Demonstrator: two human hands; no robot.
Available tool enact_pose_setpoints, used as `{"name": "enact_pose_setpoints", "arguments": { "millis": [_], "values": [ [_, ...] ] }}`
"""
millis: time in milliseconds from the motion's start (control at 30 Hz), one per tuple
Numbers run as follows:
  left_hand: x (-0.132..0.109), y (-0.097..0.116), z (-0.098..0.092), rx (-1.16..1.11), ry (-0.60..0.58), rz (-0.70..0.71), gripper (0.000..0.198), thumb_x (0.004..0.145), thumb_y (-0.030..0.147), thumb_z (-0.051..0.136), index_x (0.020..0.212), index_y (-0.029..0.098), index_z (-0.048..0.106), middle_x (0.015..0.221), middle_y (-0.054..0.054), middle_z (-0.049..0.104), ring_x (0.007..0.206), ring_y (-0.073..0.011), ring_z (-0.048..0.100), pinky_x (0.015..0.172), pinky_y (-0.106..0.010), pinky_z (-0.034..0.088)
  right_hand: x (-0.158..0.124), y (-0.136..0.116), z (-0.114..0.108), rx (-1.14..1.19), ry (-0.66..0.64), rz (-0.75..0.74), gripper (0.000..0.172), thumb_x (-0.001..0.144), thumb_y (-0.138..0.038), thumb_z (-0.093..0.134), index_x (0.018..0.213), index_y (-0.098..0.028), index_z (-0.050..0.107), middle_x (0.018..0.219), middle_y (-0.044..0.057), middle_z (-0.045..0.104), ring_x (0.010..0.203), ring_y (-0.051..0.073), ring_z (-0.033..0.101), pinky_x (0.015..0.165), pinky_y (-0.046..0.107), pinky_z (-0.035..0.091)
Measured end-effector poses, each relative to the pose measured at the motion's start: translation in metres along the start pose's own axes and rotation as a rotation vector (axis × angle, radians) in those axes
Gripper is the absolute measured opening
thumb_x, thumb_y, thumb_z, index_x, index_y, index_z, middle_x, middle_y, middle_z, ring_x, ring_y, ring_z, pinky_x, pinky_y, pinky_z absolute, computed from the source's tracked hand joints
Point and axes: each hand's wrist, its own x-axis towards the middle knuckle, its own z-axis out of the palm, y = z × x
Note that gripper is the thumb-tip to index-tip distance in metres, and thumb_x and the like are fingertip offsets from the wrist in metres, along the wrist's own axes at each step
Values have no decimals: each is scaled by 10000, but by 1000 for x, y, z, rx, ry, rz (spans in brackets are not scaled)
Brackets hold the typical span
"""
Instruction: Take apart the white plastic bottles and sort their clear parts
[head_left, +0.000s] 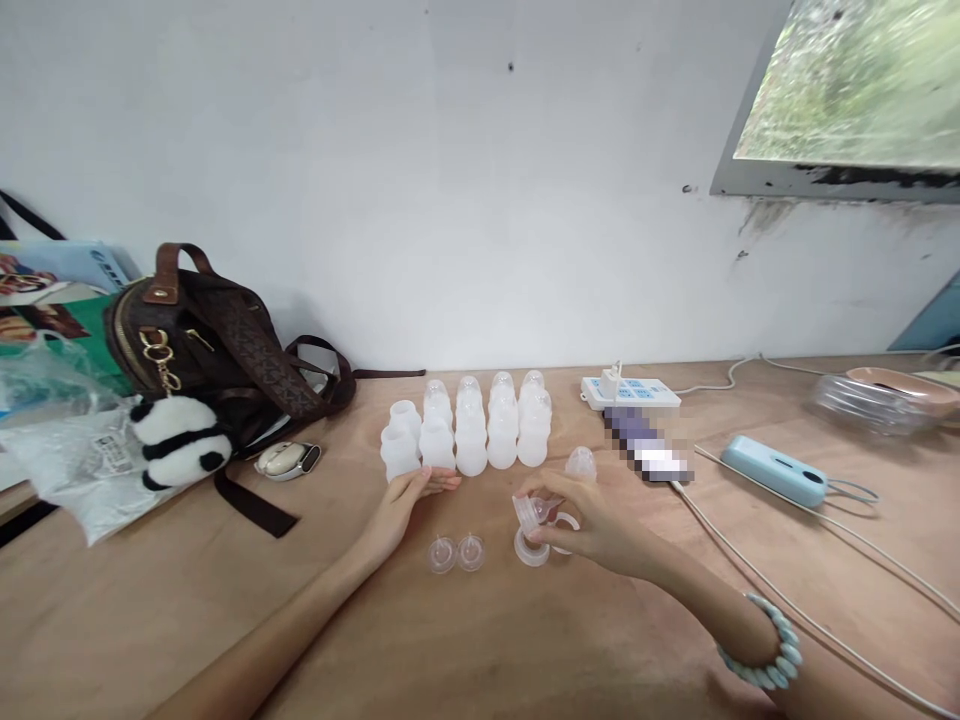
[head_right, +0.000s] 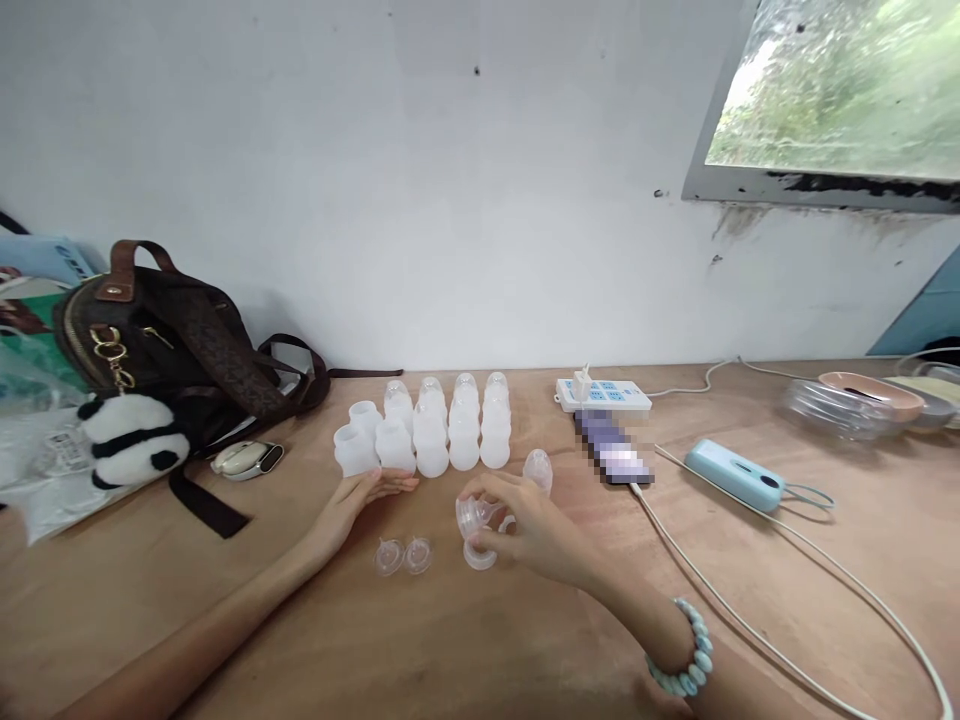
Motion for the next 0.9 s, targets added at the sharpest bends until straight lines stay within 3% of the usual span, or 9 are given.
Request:
{"name": "enact_pose_setpoints", "arguments": {
  "millis": [133,267,367,467,700,900],
  "values": [
    [-9,14,15,127,28,113,419,811,543,626,886,143,726,892,-96,755,912,-258,669,906,-377,480,-1,-1,8,3,61,-60,273,809,-173,690,1059,-226,594,1036,37,647,916,180,618,761,300,534],
    [-22,37,41,115,-86,132,267,822,412,641,806,158,720,791,-45,702,809,-198,616,766,-288,448,-2,-1,17,-1,218,-135,248,801,-174,712,985,-213,550,993,47,659,870,178,644,676,267,547],
    [-26,49,61,-9,-223,46,264,799,402,663,758,149,723,720,-23,648,714,-155,550,683,-252,405,-3,-2,20,-106,326,-357,197,859,-223,684,1012,-212,561,1005,67,673,903,188,660,748,295,563],
    [-30,56,73,-152,-267,-62,267,806,399,665,776,142,732,680,-8,597,646,-125,463,632,-238,351,-4,-4,20,-225,442,-573,213,896,-231,647,1097,-210,578,1043,100,674,965,208,668,794,320,574],
    [-39,70,77,-366,-320,-262,236,760,369,743,776,134,745,711,-25,607,696,-130,496,650,-232,367,-9,-12,21,-337,502,-721,234,904,-159,620,1133,-195,594,1056,130,657,961,227,663,765,356,592],
    [-40,77,77,-406,-344,-345,252,698,332,795,843,127,774,793,-67,698,756,-159,584,737,-268,454,-11,-13,21,-279,450,-689,294,904,-206,641,1184,-190,553,1014,110,653,892,197,644,723,306,580]
  ]
}}
